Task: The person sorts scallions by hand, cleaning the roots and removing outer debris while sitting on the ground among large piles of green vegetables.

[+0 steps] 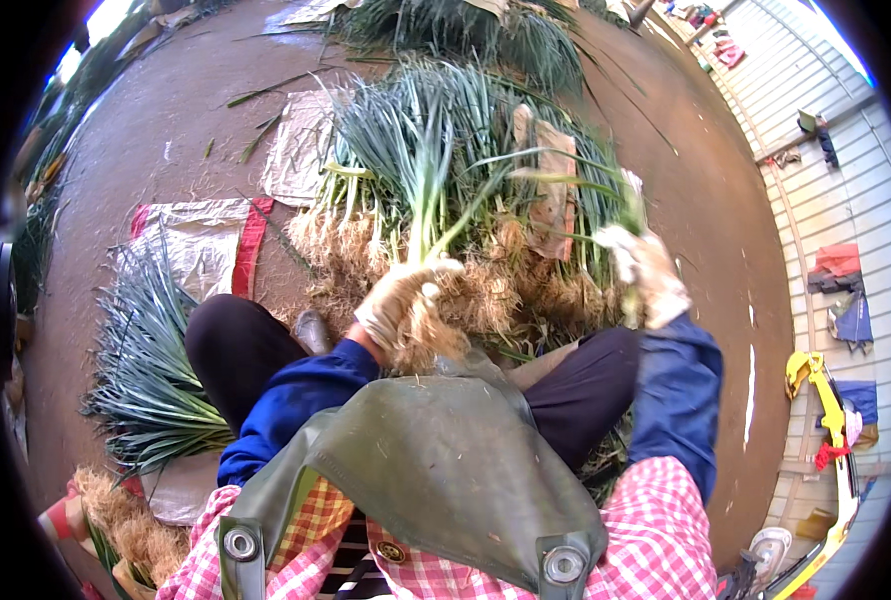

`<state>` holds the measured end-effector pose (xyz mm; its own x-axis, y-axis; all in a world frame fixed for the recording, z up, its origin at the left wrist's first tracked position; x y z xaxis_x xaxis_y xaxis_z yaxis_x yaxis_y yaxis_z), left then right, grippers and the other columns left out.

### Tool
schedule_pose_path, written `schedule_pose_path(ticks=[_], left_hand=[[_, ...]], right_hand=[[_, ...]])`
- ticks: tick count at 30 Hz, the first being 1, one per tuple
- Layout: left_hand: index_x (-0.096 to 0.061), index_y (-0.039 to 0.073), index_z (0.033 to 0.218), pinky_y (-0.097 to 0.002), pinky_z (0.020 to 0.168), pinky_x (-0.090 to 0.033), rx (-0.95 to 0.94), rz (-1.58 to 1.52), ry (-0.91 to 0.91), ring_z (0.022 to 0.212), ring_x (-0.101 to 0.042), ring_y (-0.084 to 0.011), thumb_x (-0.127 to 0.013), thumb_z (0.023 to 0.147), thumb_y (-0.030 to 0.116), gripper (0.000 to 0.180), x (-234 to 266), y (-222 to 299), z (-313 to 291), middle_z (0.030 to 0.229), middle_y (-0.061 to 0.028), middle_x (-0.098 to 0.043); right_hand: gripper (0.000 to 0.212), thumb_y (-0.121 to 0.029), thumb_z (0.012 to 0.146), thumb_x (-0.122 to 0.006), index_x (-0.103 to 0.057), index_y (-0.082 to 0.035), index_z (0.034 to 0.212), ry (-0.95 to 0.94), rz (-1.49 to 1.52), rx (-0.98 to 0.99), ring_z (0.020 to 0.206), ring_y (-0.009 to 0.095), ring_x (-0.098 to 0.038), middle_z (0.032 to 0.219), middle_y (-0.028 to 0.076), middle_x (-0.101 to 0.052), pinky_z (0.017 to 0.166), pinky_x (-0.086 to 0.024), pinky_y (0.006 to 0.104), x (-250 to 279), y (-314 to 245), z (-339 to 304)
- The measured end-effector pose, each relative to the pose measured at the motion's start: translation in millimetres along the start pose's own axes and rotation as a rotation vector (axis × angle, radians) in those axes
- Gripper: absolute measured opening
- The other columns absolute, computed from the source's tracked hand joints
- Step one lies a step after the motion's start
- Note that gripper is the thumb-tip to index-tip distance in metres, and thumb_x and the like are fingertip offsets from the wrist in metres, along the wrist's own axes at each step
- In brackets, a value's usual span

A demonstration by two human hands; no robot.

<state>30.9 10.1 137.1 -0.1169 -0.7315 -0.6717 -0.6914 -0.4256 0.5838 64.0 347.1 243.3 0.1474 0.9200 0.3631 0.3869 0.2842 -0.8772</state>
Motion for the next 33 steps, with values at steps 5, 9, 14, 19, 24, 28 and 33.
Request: schedule_pose_path(ticks=[5, 9, 14, 19, 24, 28, 33], left_hand=[[-0.049, -0.006, 0.126, -0.0146, 0.046, -0.036, -0.28, -0.273, -0.293, 0.051, -0.041, -0.0005, -0.059, 0.09, 0.016, 0.043, 12, 50, -14, 0.065, 0.009, -0.046], [-0.056, -0.002, 0.122, -0.0151, 0.049, -0.044, -0.358, -0.204, -0.095, 0.054, -0.049, -0.0005, -0.06, 0.089, 0.013, 0.036, 14, 48, 0, 0.072, 0.0075, -0.054], [-0.067, 0.008, 0.104, -0.0192, 0.048, -0.043, -0.106, -0.042, 0.174, 0.055, -0.05, -0.0042, -0.072, 0.078, 0.018, 0.028, 38, -7, 31, 0.076, 0.0052, -0.06], [-0.068, 0.005, 0.106, -0.022, 0.069, -0.046, -0.009, 0.019, 0.167, 0.08, -0.056, -0.0085, -0.064, 0.083, 0.019, 0.027, 66, -33, 55, 0.099, 0.0009, -0.067], [-0.069, 0.005, 0.102, -0.0177, 0.051, -0.042, 0.034, -0.031, 0.12, 0.061, -0.053, -0.0062, -0.071, 0.079, 0.014, 0.025, 30, -18, 55, 0.088, 0.0011, -0.066], [-0.068, 0.004, 0.102, -0.0174, 0.046, -0.042, 0.028, -0.042, 0.176, 0.055, -0.051, -0.0045, -0.07, 0.08, 0.012, 0.024, 54, -27, 68, 0.081, 0.0013, -0.064], [-0.066, 0.002, 0.107, -0.0164, 0.058, -0.044, -0.046, -0.025, 0.156, 0.071, -0.057, -0.0062, -0.06, 0.085, 0.011, 0.024, 67, -27, 80, 0.097, -0.0012, -0.068]], right_hand=[[0.021, -0.029, 0.081, -0.068, -0.067, -0.009, 0.087, 0.206, -0.924, -0.6, 0.065, 0.018, -0.054, 0.074, 0.003, -0.06, 0.059, -0.042, 0.0349, 189, 173, -130], [0.031, -0.035, 0.082, -0.064, -0.072, -0.006, 0.083, -0.189, -1.464, -0.902, 0.081, 0.03, -0.067, 0.084, 0.013, -0.07, 0.073, -0.052, 0.0406, 199, 219, -163], [0.014, -0.021, 0.084, -0.059, -0.065, -0.009, 0.08, -0.024, -0.475, -0.232, 0.062, 0.018, -0.055, 0.072, 0.003, -0.061, 0.056, -0.045, 0.032, 98, 144, 6], [0.028, -0.035, 0.081, -0.068, -0.062, -0.011, 0.095, -0.132, -0.174, -0.212, 0.075, 0.015, -0.052, 0.086, -0.001, -0.059, 0.07, -0.045, 0.0307, -79, 100, 148], [0.062, -0.029, 0.074, -0.075, -0.053, 0.005, 0.12, 0.105, -0.44, -0.279, 0.121, 0.031, -0.047, 0.126, 0.021, -0.054, 0.1, -0.038, 0.0411, -128, 181, 229], [0.01, -0.01, 0.077, -0.063, -0.067, -0.005, 0.084, -0.05, 0.225, -0.11, 0.065, 0.012, -0.058, 0.073, 0.001, -0.064, 0.058, -0.046, 0.0223, -111, 116, 230], [0.03, -0.018, 0.084, -0.068, -0.06, -0.001, 0.107, -0.23, 0.486, 0.446, 0.08, 0.011, -0.061, 0.095, 0.002, -0.065, 0.076, -0.053, 0.0236, -88, -44, 146]])
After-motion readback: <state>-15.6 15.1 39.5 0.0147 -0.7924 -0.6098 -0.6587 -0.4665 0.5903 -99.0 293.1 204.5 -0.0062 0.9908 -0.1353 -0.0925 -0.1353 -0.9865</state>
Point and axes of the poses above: each hand's wrist, its own z-axis towards the middle knuckle, its own x-axis out of the back of the hand, y = z × x, the point moved 1 cm from there along z, towards the middle knuckle
